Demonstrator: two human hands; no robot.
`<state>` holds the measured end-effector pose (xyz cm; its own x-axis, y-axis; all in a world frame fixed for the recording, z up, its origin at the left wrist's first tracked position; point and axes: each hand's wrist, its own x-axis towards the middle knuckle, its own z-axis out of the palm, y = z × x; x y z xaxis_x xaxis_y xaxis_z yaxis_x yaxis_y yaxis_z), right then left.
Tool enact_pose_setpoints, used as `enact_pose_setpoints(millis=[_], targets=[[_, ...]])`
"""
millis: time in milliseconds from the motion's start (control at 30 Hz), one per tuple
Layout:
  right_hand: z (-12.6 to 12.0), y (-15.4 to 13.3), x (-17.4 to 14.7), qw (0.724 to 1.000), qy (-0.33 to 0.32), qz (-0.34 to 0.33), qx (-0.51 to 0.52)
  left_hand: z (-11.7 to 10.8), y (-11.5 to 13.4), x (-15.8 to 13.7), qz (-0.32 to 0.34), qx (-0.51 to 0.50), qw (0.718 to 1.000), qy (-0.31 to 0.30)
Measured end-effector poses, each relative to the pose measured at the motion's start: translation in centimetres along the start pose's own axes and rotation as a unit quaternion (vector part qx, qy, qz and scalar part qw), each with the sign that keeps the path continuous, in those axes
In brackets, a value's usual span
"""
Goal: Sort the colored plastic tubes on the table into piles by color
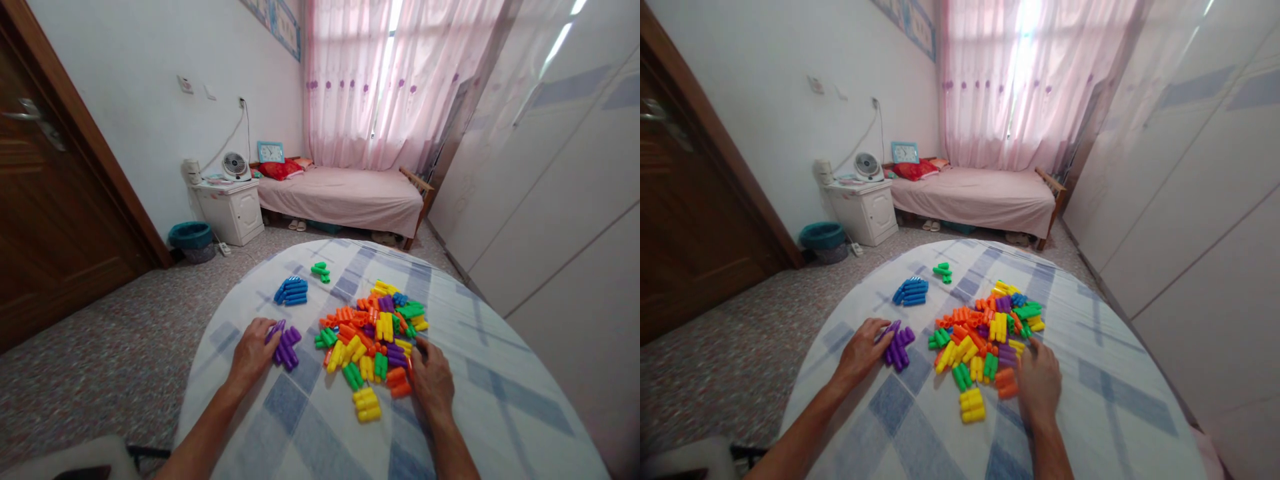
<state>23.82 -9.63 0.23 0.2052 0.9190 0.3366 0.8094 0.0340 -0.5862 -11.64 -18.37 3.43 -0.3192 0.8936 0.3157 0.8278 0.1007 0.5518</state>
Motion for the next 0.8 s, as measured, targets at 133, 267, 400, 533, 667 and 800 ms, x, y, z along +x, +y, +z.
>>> enact_pose_setpoints(millis=[133,267,400,533,667,800], targets=[[-0.1,0.0,-0.1,1.000,-0.001,-0.015,-0.006,0.6,2.1,0.6,0.048,-0.012,0.998,0.035],[0.0,0.0,-0.1,1.000,0.002,-0.004,-0.001,2.0,6.5,1.0,0.150,-0.072,0.986,-0.024],[0.2,0.1,-0.1,1.000,-0.001,-0.011,0.008,4.4,11.7,1.0,0.252,-0.121,0.957,-0.081],[0.2,0.2,-0.1,1.000,0.001,-0.008,0.016,7.2,15.9,0.9,0.338,-0.111,0.926,-0.127],[0.0,0.1,0.0,1.000,-0.006,0.003,0.020,9.3,19.0,0.8,0.350,0.000,0.920,-0.178],[-0.2,0.0,0.0,1.000,-0.013,0.009,0.019,10.2,21.0,0.6,0.304,0.097,0.925,-0.206]])
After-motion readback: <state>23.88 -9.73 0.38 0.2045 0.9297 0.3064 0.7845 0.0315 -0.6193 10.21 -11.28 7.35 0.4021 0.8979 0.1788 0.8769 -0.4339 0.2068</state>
